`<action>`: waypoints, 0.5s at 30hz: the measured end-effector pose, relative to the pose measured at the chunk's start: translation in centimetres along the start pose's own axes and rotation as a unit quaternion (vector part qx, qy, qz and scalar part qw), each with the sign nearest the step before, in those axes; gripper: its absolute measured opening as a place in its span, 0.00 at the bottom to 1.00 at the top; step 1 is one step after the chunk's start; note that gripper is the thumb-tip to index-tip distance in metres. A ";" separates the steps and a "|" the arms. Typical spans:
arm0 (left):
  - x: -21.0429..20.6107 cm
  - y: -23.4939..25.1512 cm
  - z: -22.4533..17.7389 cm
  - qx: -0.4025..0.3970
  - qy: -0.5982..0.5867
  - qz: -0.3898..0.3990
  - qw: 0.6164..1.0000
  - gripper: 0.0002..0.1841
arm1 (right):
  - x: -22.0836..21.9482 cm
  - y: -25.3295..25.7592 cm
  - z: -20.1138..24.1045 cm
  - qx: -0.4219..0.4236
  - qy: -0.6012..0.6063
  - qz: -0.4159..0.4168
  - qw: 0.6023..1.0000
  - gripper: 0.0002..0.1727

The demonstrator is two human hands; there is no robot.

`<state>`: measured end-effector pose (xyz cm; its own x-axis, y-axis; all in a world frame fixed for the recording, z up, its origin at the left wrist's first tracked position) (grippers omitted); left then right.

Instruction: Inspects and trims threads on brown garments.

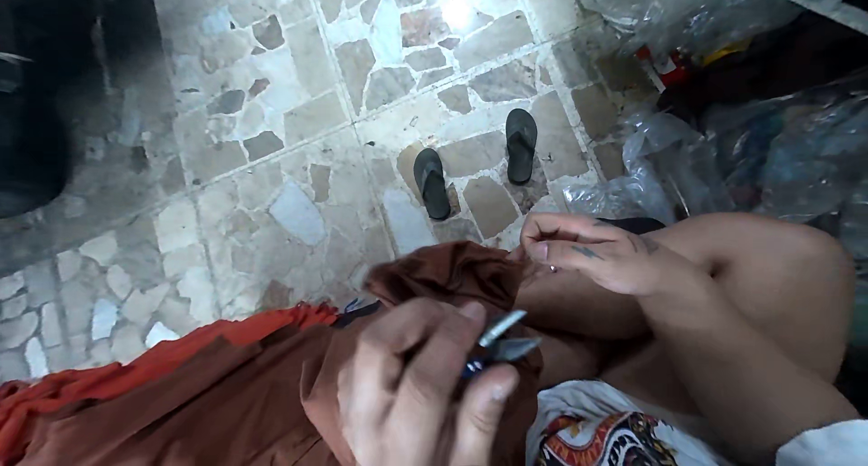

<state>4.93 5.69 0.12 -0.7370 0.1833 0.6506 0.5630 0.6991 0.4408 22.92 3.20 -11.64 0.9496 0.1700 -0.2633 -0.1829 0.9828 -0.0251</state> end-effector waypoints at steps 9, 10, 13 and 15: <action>-4.7 0.2 2.4 0.020 0.097 0.113 0.989 0.20 | -0.3 -0.1 0.9 0.036 -0.056 -0.009 0.998 0.12; -4.9 0.2 2.2 0.012 0.094 0.117 0.989 0.21 | -0.3 -0.1 0.9 0.038 -0.062 -0.009 0.997 0.12; -5.4 0.2 2.0 -0.002 0.088 0.122 0.989 0.21 | -0.4 -0.2 0.8 0.034 -0.080 -0.002 0.996 0.12; -5.5 0.2 2.0 -0.005 0.088 0.123 0.988 0.20 | -0.7 -0.2 0.6 0.035 -0.081 0.007 0.996 0.13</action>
<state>8.34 6.21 -4.60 -0.5012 0.2244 0.8357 0.7215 0.6416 0.2604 22.48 2.96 -10.88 0.9768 0.1867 -0.1048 -0.1828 0.9821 0.0465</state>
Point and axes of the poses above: each hand's wrist, its own y-axis towards the middle knuckle, its own x-axis out of the back of the hand, z = x × y, the point moved 8 cm from there along y, towards the middle knuckle, and after that the axes turned 6 degrees about x, right-handed, at the moved point
